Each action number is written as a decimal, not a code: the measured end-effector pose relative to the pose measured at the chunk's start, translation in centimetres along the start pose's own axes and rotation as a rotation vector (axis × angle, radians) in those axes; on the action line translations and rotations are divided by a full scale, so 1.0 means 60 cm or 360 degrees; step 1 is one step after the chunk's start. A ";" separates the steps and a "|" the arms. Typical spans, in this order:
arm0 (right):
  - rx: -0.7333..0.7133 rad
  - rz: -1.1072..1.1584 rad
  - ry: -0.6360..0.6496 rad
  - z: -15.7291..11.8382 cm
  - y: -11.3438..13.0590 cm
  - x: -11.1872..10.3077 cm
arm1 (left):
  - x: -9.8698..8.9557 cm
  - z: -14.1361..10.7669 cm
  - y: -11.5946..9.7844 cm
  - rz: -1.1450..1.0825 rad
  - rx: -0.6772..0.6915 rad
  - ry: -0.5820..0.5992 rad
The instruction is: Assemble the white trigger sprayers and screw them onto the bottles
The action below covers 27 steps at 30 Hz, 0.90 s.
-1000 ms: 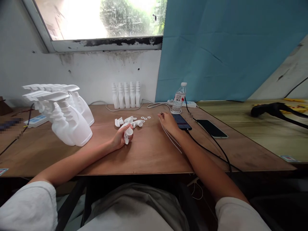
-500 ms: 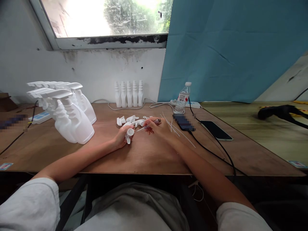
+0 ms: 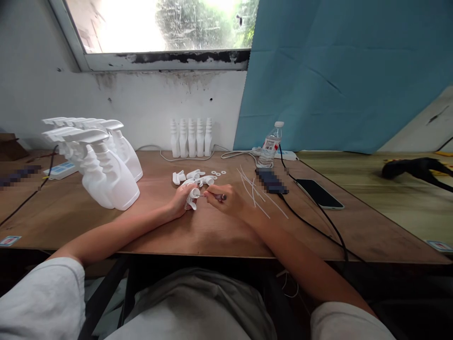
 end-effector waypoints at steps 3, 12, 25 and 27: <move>0.0208 0.0272 -0.0006 -0.005 -0.013 0.009 | -0.003 0.000 -0.003 -0.0019 -0.0031 -0.0008; 0.0788 0.1155 -0.0126 -0.004 -0.064 0.029 | -0.004 0.001 -0.001 -0.0134 -0.0261 0.0083; 0.0373 0.0845 -0.0049 -0.014 -0.022 0.044 | -0.005 0.005 -0.003 -0.0432 -0.0407 0.0116; 0.0275 0.0732 -0.0064 -0.015 -0.017 0.044 | -0.004 0.004 -0.004 -0.0450 -0.0417 0.0119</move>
Point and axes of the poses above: each hand's wrist, its own z-axis towards the middle knuckle, its own x-axis out of the palm, y = z × x, the point moved 5 cm from there along z, towards the middle knuckle, and after that the axes turned 9 degrees about -y, right-handed, at the moved point
